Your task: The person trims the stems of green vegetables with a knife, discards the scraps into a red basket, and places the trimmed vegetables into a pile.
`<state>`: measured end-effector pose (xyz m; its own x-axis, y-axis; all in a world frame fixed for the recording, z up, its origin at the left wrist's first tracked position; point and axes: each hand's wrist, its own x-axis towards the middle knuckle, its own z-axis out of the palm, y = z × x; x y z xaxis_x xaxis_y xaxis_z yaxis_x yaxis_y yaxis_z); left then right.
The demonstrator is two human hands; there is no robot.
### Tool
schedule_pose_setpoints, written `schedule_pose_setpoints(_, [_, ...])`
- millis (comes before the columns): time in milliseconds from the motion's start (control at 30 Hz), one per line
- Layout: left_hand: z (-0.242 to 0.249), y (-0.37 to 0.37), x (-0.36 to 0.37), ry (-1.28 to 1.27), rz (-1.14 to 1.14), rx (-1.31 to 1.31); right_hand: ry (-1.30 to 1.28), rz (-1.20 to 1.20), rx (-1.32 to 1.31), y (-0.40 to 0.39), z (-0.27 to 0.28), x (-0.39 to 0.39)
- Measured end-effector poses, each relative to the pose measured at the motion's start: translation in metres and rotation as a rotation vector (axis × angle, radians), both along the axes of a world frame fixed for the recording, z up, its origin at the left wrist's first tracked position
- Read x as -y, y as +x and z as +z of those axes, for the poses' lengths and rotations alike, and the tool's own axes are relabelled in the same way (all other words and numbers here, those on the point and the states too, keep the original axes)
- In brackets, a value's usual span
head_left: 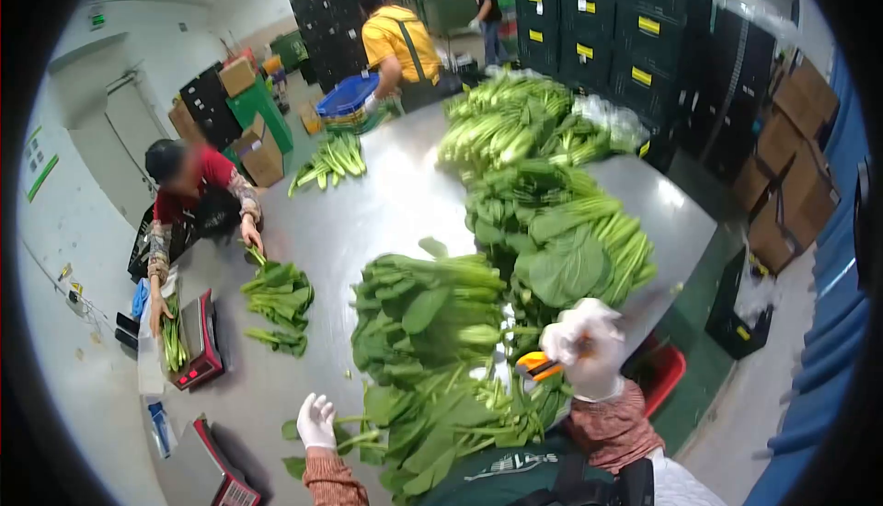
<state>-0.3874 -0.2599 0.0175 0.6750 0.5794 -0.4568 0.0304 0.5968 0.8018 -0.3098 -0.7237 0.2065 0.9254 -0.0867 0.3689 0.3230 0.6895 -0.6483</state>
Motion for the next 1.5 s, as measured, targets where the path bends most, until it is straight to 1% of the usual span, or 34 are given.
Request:
schedule_pose_setpoints(67, [0.004, 0.009, 0.01, 0.054, -0.034, 0.031, -0.228, -0.041, -0.344, 0.021, -0.031, 0.0])
schedule_pose_setpoints(167, [0.014, 0.019, 0.03, 0.106, -0.084, 0.047, -0.408, 0.1, -0.437, 0.031, -0.062, -0.006])
schedule_pose_setpoints(267, [0.014, 0.016, 0.036, 0.133, -0.105, 0.052, -0.557, 0.248, -0.471, 0.026, -0.052, -0.015])
schedule_pose_setpoints(333, [0.011, 0.014, 0.037, 0.129, -0.103, 0.046, -0.784, 0.317, -0.473, 0.028, -0.047, -0.015])
schedule_pose_setpoints(400, [0.006, 0.01, 0.036, 0.145, -0.093, 0.037, -1.063, 0.116, -0.185, 0.033, -0.059, -0.019])
schedule_pose_setpoints(500, [0.007, 0.008, 0.038, 0.168, -0.072, 0.01, -1.417, -0.053, 0.086, 0.034, -0.071, -0.016])
schedule_pose_setpoints(600, [0.007, 0.006, 0.041, 0.168, -0.07, 0.016, -1.699, 0.081, 0.083, 0.029, -0.055, -0.018])
schedule_pose_setpoints(633, [0.006, 0.006, 0.042, 0.166, -0.07, 0.022, -1.747, 0.119, 0.061, 0.027, -0.055, -0.02])
schedule_pose_setpoints(733, [0.008, 0.006, 0.043, 0.173, -0.075, 0.02, -1.779, 0.108, 0.159, 0.024, -0.063, -0.022])
schedule_pose_setpoints(767, [0.01, 0.006, 0.044, 0.177, -0.075, 0.015, -1.816, 0.161, 0.122, 0.024, -0.057, -0.023])
schedule_pose_setpoints(867, [0.013, 0.007, 0.045, 0.166, -0.093, 0.012, -1.766, 0.043, 0.177, 0.032, -0.063, -0.023])
schedule_pose_setpoints(900, [0.014, 0.007, 0.045, 0.164, -0.098, 0.023, -1.679, -0.014, 0.178, 0.042, -0.06, -0.022])
schedule_pose_setpoints(933, [0.014, 0.008, 0.045, 0.162, -0.103, 0.032, -1.621, -0.143, 0.181, 0.057, -0.065, -0.023])
schedule_pose_setpoints(967, [0.016, 0.009, 0.046, 0.16, -0.109, 0.04, -1.51, -0.041, 0.065, 0.078, -0.062, -0.02])
schedule_pose_setpoints(1000, [0.019, 0.01, 0.047, 0.17, -0.113, 0.045, -1.51, -0.191, 0.117, 0.102, -0.069, -0.021])
schedule_pose_setpoints(1033, [0.023, 0.012, 0.051, 0.181, -0.118, 0.052, -1.654, -0.235, 0.021, 0.123, -0.064, -0.024])
schedule_pose_setpoints(1067, [0.027, 0.014, 0.054, 0.191, -0.122, 0.062, -1.65, -0.2, -0.027, 0.138, -0.056, -0.025])
schedule_pose_setpoints(1100, [0.031, 0.015, 0.058, 0.206, -0.132, 0.066, -1.629, -0.196, -0.008, 0.159, -0.066, -0.026])
schedule_pose_setpoints(1133, [0.033, 0.016, 0.061, 0.227, -0.146, 0.062, -1.646, -0.115, -0.007, 0.175, -0.064, -0.029])
schedule_pose_setpoints(1200, [0.033, 0.017, 0.066, 0.248, -0.173, 0.068, -1.722, -0.104, 0.056, 0.202, -0.077, -0.039])
schedule_pose_setpoints(1233, [0.034, 0.016, 0.069, 0.263, -0.192, 0.069, -1.734, 0.003, -0.039, 0.204, -0.065, -0.044])
schedule_pose_setpoints(1333, [0.035, 0.012, 0.075, 0.274, -0.206, 0.064, -1.727, 0.11, -0.039, 0.222, -0.077, -0.059])
schedule_pose_setpoints(1367, [0.032, 0.012, 0.076, 0.281, -0.199, 0.053, -1.785, 0.26, -0.115, 0.223, -0.073, -0.063])
schedule_pose_setpoints(1400, [0.031, 0.011, 0.078, 0.271, -0.186, 0.049, -1.724, 0.358, -0.075, 0.223, -0.079, -0.067])
schedule_pose_setpoints(1467, [0.029, 0.007, 0.079, 0.251, -0.164, 0.033, -1.787, 0.484, -0.055, 0.211, -0.095, -0.08])
schedule_pose_setpoints(1500, [0.025, 0.006, 0.078, 0.245, -0.159, 0.034, -1.875, 0.298, 0.113, 0.203, -0.116, -0.087])
